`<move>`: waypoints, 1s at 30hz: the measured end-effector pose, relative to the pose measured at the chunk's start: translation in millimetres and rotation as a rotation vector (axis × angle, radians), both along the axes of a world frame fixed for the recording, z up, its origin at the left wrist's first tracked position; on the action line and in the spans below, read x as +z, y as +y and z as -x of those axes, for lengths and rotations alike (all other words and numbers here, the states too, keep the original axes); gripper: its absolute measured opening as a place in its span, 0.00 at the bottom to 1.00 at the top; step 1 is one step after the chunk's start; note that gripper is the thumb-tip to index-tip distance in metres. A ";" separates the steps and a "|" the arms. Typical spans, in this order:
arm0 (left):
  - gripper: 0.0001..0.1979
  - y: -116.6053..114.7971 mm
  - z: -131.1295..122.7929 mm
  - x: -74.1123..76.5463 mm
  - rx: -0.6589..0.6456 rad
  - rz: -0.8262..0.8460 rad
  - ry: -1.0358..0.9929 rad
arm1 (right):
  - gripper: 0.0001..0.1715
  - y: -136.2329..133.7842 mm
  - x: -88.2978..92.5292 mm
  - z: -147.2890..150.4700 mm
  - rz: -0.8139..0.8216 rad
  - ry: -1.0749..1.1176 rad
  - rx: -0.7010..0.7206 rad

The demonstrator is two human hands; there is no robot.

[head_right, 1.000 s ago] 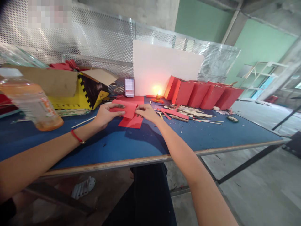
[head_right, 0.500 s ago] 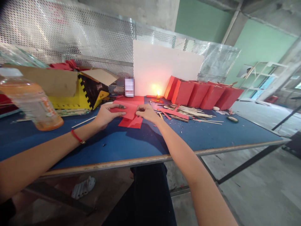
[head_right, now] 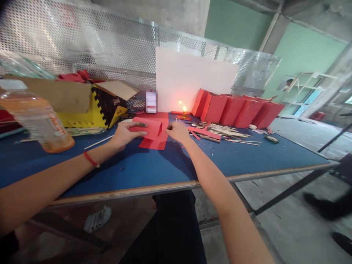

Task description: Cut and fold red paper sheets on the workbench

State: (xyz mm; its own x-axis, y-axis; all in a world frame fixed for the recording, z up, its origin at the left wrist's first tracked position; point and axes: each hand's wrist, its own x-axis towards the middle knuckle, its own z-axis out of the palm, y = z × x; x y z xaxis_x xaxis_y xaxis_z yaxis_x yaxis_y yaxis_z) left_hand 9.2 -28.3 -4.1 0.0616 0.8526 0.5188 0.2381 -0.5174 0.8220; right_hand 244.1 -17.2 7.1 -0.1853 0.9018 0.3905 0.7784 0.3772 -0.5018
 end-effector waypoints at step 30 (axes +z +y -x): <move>0.30 11.5 1.8 -14.6 -0.023 0.122 0.716 | 0.35 8.7 -15.3 11.3 0.477 0.627 0.073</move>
State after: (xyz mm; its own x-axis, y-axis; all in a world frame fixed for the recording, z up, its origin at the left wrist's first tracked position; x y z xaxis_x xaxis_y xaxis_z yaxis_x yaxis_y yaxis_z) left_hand 7.4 -16.8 -18.8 0.3690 0.8962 0.2462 0.7298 -0.4435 0.5203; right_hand 232.8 -8.6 -8.2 -0.1243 0.9921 0.0158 0.2786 0.0501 -0.9591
